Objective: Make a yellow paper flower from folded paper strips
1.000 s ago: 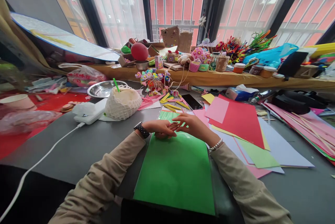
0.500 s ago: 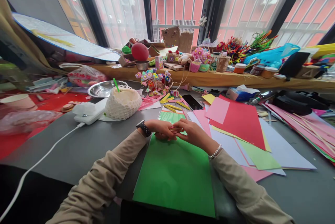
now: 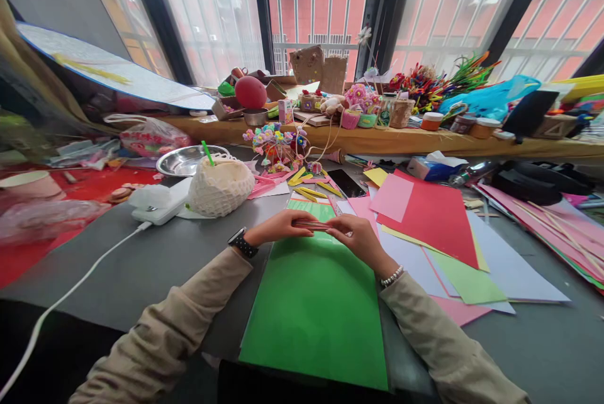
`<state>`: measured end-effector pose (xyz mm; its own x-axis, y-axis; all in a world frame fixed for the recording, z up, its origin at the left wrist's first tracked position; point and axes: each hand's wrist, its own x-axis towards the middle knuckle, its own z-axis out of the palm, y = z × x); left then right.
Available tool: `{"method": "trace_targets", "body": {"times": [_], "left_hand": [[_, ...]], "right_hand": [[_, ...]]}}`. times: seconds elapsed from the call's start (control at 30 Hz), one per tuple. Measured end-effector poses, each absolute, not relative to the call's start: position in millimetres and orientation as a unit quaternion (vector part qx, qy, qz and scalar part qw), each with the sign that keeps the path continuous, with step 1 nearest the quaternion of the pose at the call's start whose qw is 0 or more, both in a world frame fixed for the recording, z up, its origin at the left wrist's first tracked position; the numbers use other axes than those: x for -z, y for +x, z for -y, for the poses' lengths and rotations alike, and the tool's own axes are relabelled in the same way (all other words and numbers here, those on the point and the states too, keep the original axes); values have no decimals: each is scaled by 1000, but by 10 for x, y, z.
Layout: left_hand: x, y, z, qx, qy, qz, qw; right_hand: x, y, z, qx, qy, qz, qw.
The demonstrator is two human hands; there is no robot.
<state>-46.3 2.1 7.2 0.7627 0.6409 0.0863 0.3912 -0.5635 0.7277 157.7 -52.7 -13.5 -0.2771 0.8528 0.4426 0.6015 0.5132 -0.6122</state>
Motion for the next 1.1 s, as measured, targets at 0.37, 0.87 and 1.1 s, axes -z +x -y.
{"method": "trace_targets", "body": {"times": [0.37, 0.87, 1.1], "left_hand": [[281, -492, 164, -257, 884, -352, 170], [377, -532, 144, -204, 931, -299, 51], [338, -619, 158, -258, 917, -298, 65]], "right_hand": [[316, 1574, 515, -173, -479, 782, 359], [381, 1596, 463, -155, -488, 786, 346], [358, 1588, 490, -177, -491, 779, 347]]}}
